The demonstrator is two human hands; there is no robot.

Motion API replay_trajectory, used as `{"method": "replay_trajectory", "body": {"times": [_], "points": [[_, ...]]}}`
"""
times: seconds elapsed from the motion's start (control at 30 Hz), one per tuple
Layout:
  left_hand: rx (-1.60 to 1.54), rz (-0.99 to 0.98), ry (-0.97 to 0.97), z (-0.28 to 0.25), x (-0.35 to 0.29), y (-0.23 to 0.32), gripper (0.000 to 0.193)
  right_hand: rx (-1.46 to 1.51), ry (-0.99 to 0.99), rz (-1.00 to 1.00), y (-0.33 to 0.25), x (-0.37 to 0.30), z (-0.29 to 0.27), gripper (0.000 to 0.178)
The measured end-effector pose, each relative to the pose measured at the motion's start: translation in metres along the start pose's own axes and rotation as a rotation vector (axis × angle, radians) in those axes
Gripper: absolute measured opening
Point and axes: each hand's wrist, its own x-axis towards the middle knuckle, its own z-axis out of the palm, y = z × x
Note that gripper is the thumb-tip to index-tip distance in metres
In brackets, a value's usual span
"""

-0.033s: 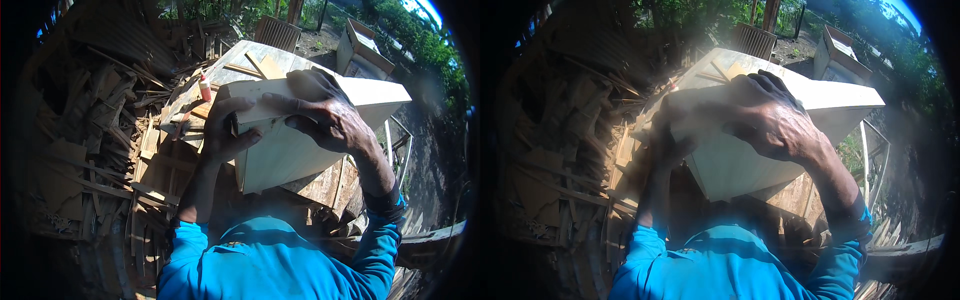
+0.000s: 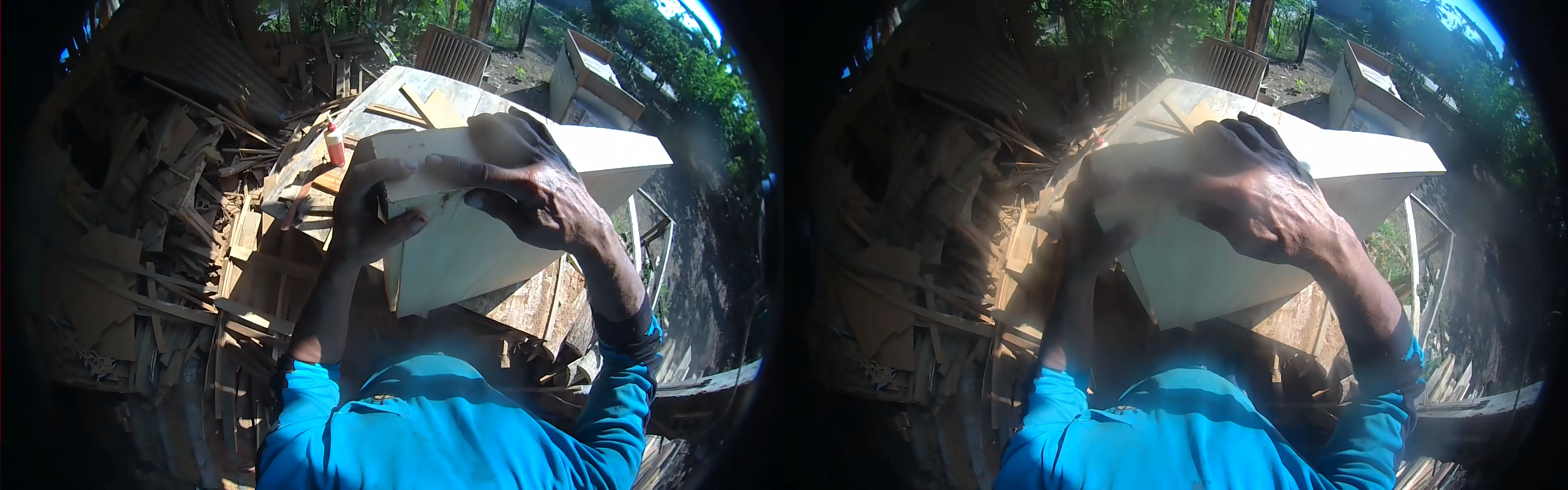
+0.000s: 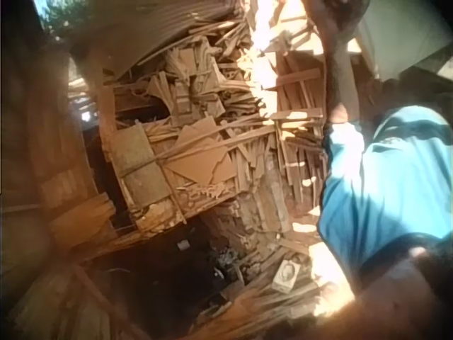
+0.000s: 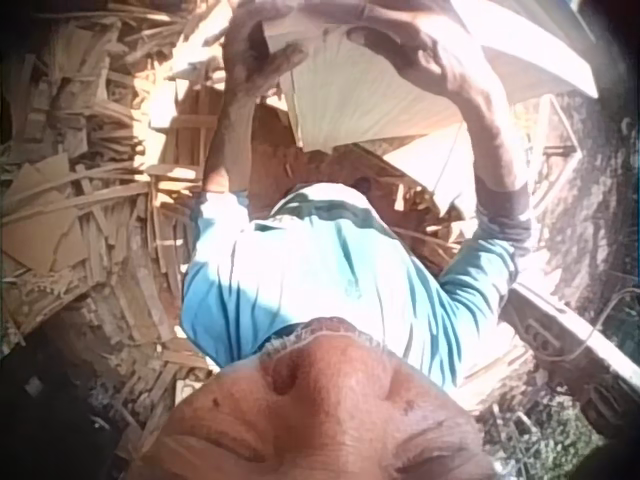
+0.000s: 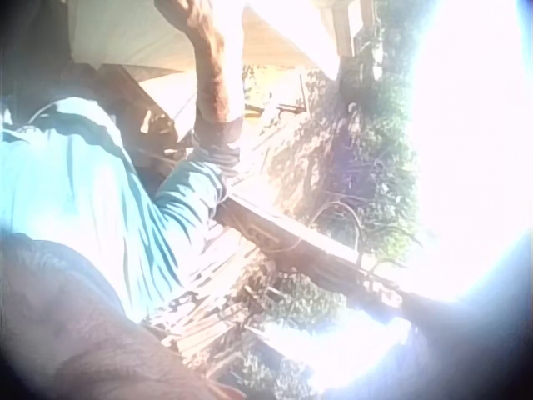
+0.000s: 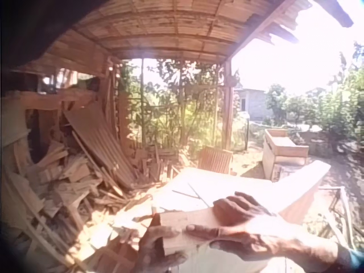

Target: The person holds and aligns wooden boards together on a workshop table, checking their fit by hand and moving them around to test assembly.

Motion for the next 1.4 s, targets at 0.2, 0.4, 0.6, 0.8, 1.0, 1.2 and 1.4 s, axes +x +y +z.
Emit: {"method": "replay_trajectory", "body": {"times": [0.2,0.4,0.6,0.8,1.0,1.2,1.4], "points": [[0.027,0.060,0.013,0.003,0.016,0.009,0.045,0.075,-0.025,-0.003,0.001,0.001,0.003,0.052],[0.089,0.210,-0.025,0.003,0.016,0.011,0.041,-0.012,0.014,-0.007,-0.006,0.000,0.004,0.057],[0.078,0.183,-0.036,0.005,0.007,0.016,0.043,-0.054,0.063,0.017,-0.016,-0.003,0.005,0.057],[0.150,0.245,-0.015,0.006,0.012,0.013,0.043,-0.028,0.171,0.005,-0.025,-0.006,0.022,0.052],[0.230,0.236,0.013,0.007,0.008,0.009,0.046,-0.056,0.311,0.027,-0.031,-0.009,0.039,0.050],[0.194,0.211,0.025,0.013,0.007,0.008,0.045,-0.101,0.388,0.066,-0.035,-0.012,0.044,0.052],[0.281,0.223,0.000,0.007,0.012,0.013,0.044,-0.124,0.414,0.104,-0.035,-0.009,0.047,0.052]]}}
